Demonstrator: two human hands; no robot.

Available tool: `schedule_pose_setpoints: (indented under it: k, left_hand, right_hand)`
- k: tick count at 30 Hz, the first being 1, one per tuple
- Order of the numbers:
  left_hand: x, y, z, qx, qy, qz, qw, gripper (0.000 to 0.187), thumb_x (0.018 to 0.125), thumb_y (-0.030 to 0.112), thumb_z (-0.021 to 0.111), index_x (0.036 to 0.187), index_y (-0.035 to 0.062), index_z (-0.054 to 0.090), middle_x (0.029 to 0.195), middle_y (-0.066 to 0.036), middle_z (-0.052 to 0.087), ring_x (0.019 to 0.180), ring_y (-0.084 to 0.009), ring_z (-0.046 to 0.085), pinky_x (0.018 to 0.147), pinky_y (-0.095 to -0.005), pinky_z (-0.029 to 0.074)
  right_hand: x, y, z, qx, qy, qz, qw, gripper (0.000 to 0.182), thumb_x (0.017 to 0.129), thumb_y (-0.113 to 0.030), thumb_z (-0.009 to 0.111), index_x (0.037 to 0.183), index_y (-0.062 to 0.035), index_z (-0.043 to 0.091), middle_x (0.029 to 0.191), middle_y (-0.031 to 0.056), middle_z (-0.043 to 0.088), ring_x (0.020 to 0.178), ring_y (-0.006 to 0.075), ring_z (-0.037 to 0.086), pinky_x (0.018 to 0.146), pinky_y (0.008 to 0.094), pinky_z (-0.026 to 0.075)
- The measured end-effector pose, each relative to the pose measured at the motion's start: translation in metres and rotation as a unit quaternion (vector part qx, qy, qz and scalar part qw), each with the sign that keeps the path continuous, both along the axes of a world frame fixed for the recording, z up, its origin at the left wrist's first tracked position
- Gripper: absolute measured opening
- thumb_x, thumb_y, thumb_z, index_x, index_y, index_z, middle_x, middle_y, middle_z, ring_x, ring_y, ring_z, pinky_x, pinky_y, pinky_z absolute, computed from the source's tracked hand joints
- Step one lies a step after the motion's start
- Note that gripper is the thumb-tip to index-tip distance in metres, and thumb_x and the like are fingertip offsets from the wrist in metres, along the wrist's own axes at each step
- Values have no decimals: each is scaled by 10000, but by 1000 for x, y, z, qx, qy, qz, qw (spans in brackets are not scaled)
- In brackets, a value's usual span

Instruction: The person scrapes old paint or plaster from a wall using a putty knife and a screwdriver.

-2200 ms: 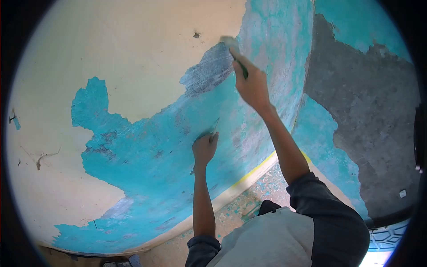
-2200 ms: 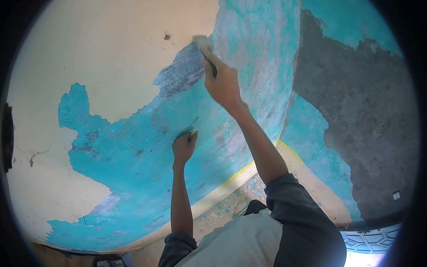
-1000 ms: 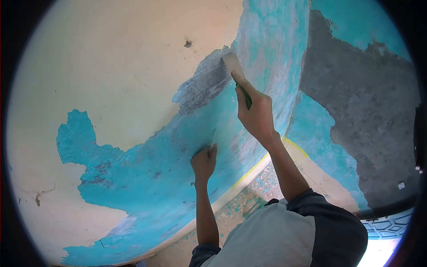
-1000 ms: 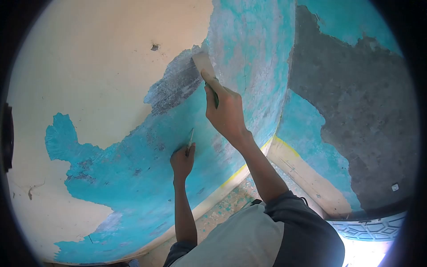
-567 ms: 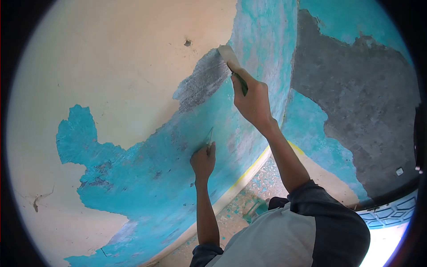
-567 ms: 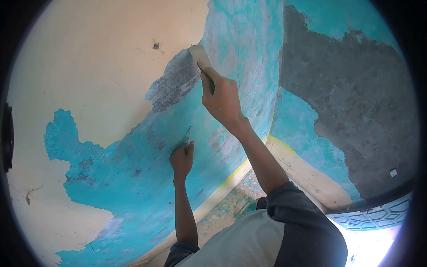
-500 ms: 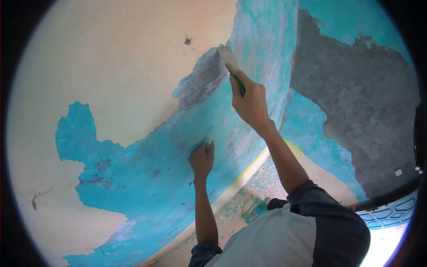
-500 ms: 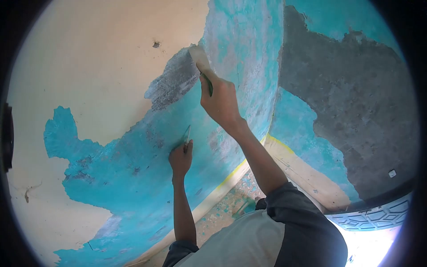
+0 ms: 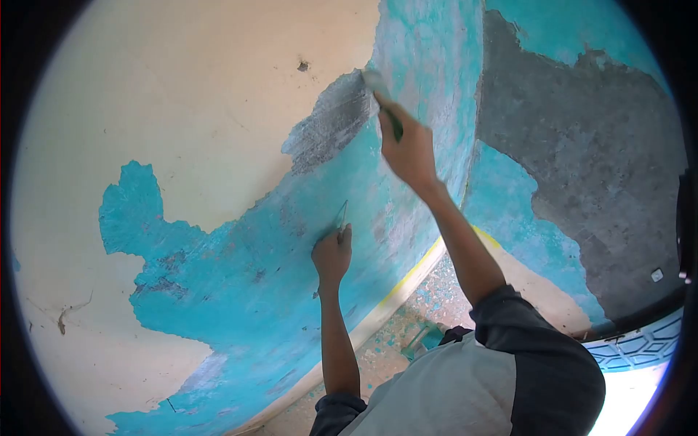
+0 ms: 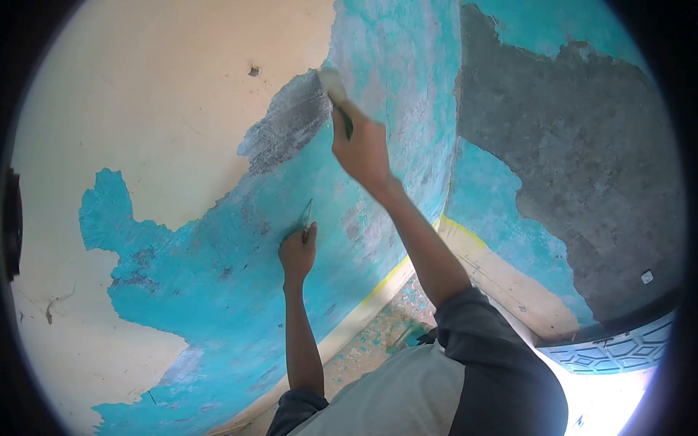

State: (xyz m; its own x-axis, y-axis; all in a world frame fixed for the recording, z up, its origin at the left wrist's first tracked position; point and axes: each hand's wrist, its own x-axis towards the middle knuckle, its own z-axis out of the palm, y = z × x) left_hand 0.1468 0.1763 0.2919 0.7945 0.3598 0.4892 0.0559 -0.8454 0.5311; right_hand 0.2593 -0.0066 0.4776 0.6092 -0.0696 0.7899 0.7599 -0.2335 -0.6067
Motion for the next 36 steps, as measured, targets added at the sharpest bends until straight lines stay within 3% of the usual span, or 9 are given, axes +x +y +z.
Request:
schedule_pose_setpoints:
  k: [1, 3, 4, 11, 16, 19, 24, 29, 36]
  left_hand:
    - [0, 1, 0, -1, 18, 0, 1000, 470, 992, 403, 635, 676, 56, 645, 593, -161, 609, 537, -393, 598, 550, -495, 457]
    - [0, 1, 1, 2, 17, 4, 1000, 476, 994, 408, 630, 677, 53, 642, 594, -162, 609, 543, -396, 600, 554, -497, 455]
    - [-1, -1, 1, 4, 19, 8, 1000, 481, 995, 414, 625, 679, 51, 639, 595, -164, 609, 549, -398, 601, 558, -499, 454]
    - [-2, 0, 3, -6, 29, 8, 1000, 478, 996, 412, 626, 688, 46, 644, 600, -166, 610, 557, -398, 607, 563, -502, 455]
    - [-1, 0, 1, -10, 15, 2, 1000, 474, 991, 413, 632, 702, 38, 654, 610, -175, 615, 559, -395, 612, 562, -498, 458]
    - [-2, 0, 1, -7, 27, 6, 1000, 472, 990, 407, 636, 695, 39, 650, 603, -174, 608, 549, -388, 610, 554, -493, 457]
    - [-1, 0, -3, 2, 5, 7, 1000, 472, 989, 395, 645, 680, 38, 637, 591, -169, 596, 537, -382, 602, 546, -488, 454]
    - [0, 1, 0, -1, 9, 10, 1000, 483, 990, 400, 643, 673, 37, 622, 589, -168, 587, 541, -383, 599, 544, -484, 448]
    - [-1, 0, 2, -13, 23, 10, 1000, 481, 989, 403, 643, 681, 34, 627, 594, -167, 595, 552, -392, 601, 558, -486, 450]
  right_hand:
    - [-3, -3, 0, -1, 1, 0, 1000, 337, 1004, -69, 602, 1333, -69, 675, 820, 269, 677, 598, 315, 662, 615, 357, 507]
    - [-10, -9, 2, -11, 78, 44, 996, 328, 1030, -124, 601, 1350, -98, 667, 765, 180, 623, 629, 91, 450, 608, 311, 459]
    - [-10, -8, -12, -17, 73, 40, 996, 332, 1028, -130, 608, 1353, -105, 668, 730, 145, 596, 633, 80, 445, 600, 296, 446]
    - [8, -16, 11, -13, 61, 51, 997, 355, 1030, -122, 605, 1381, -108, 657, 788, 133, 669, 651, 82, 497, 636, 282, 472]
    - [7, 0, -23, -2, -4, 39, 999, 345, 1042, -114, 588, 1380, -83, 655, 858, 150, 731, 660, 91, 561, 658, 286, 494]
    - [7, -11, 10, -19, 67, 51, 996, 350, 1037, -101, 592, 1381, -80, 653, 867, 138, 738, 651, 90, 552, 659, 288, 499]
    - [6, -7, -15, -38, 43, 36, 998, 367, 1034, -89, 592, 1396, -104, 648, 791, 156, 692, 629, 85, 519, 632, 279, 483]
    - [11, -15, 9, -28, 39, 56, 997, 390, 1024, -85, 599, 1409, -128, 644, 743, 178, 642, 608, 98, 485, 618, 282, 470]
    - [10, 1, -7, -9, 6, 37, 999, 398, 1018, -58, 596, 1408, -124, 644, 737, 192, 636, 580, 117, 462, 596, 295, 455]
